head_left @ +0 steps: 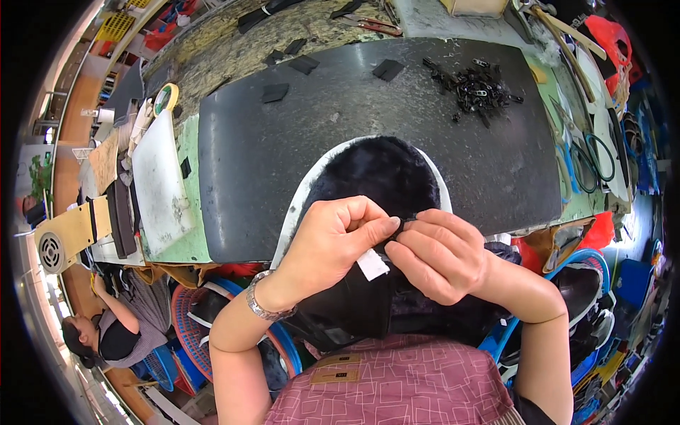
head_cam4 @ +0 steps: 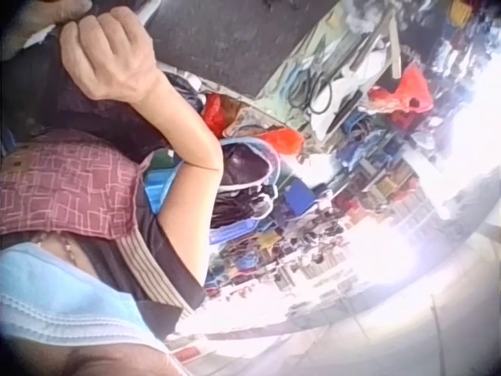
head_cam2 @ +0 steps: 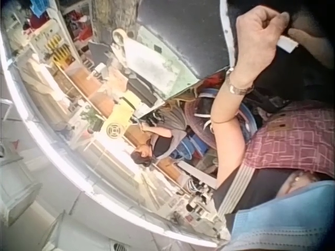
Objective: Trimming excess lining and material from shoe upper components using scissors.
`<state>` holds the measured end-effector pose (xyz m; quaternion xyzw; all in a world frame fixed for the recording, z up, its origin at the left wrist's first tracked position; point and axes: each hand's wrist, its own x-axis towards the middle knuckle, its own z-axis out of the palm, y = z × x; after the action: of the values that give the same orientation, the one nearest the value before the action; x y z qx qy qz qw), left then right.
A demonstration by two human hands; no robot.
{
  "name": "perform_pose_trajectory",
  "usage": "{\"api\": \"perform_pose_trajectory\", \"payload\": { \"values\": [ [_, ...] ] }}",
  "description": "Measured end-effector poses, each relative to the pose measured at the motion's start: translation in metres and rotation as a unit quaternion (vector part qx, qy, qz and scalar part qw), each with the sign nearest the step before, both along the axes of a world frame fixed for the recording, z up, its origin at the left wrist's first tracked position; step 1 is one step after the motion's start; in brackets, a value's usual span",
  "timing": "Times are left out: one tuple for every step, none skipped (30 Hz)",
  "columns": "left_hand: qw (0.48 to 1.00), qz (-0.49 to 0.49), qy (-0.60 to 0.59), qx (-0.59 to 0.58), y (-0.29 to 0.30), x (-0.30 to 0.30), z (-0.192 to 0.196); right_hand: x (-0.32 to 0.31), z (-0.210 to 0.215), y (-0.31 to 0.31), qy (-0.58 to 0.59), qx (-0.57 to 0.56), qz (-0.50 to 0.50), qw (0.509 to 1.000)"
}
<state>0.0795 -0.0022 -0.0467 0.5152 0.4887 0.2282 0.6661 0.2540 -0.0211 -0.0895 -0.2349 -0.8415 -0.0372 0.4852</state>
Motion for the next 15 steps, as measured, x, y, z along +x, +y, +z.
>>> {"api": "perform_pose_trajectory", "payload": {
  "values": [
    [1.000,-0.001,0.001,-0.006,0.000,-0.001,-0.001,0.000,-0.003,0.000,-0.007,0.013,0.002,1.000],
    [1.000,0.003,0.001,-0.005,-0.001,-0.001,-0.001,0.000,-0.007,0.000,-0.007,0.030,0.011,0.999],
    [1.000,0.004,0.007,0.002,-0.002,0.000,-0.001,0.000,-0.009,0.000,-0.008,0.030,0.014,0.999],
    [1.000,0.005,0.013,0.010,-0.002,0.001,-0.001,0.000,-0.011,-0.002,-0.009,0.032,0.012,0.999],
    [1.000,0.007,0.012,0.010,-0.002,0.001,-0.001,0.000,-0.013,-0.002,-0.010,0.033,0.010,0.999],
    [0.999,-0.006,0.029,0.015,-0.001,0.000,-0.002,0.001,-0.014,-0.002,-0.011,0.033,0.012,0.999],
    [0.999,-0.021,0.045,0.019,-0.001,0.000,-0.002,0.001,-0.015,-0.002,-0.011,0.033,0.016,0.999],
    [0.999,-0.020,0.044,0.018,-0.001,0.001,-0.003,0.002,-0.016,-0.002,-0.011,0.033,0.020,0.999],
    [0.998,-0.024,0.052,0.023,-0.002,0.002,-0.005,0.004,-0.016,-0.001,-0.012,0.030,0.020,0.999],
    [0.997,-0.029,0.058,0.028,-0.002,0.002,-0.007,0.006,-0.016,0.001,-0.001,-0.003,0.019,1.000],
    [0.998,-0.030,0.057,0.026,-0.003,0.003,-0.008,0.007,-0.016,0.001,0.009,-0.036,0.017,0.999],
    [0.997,-0.026,0.064,0.031,-0.003,0.005,-0.008,0.009,-0.016,-0.003,-0.020,-0.093,-0.050,0.994],
    [0.997,-0.024,0.071,0.035,-0.003,0.006,-0.008,0.011,-0.016,-0.005,-0.016,-0.176,-0.052,0.983],
    [0.996,-0.026,0.082,0.034,-0.002,0.008,-0.007,0.014,-0.020,-0.007,0.002,-0.218,-0.044,0.975],
    [0.996,-0.029,0.079,0.031,-0.002,0.009,-0.008,0.015,-0.023,-0.008,0.022,-0.261,-0.036,0.964]
  ]
}}
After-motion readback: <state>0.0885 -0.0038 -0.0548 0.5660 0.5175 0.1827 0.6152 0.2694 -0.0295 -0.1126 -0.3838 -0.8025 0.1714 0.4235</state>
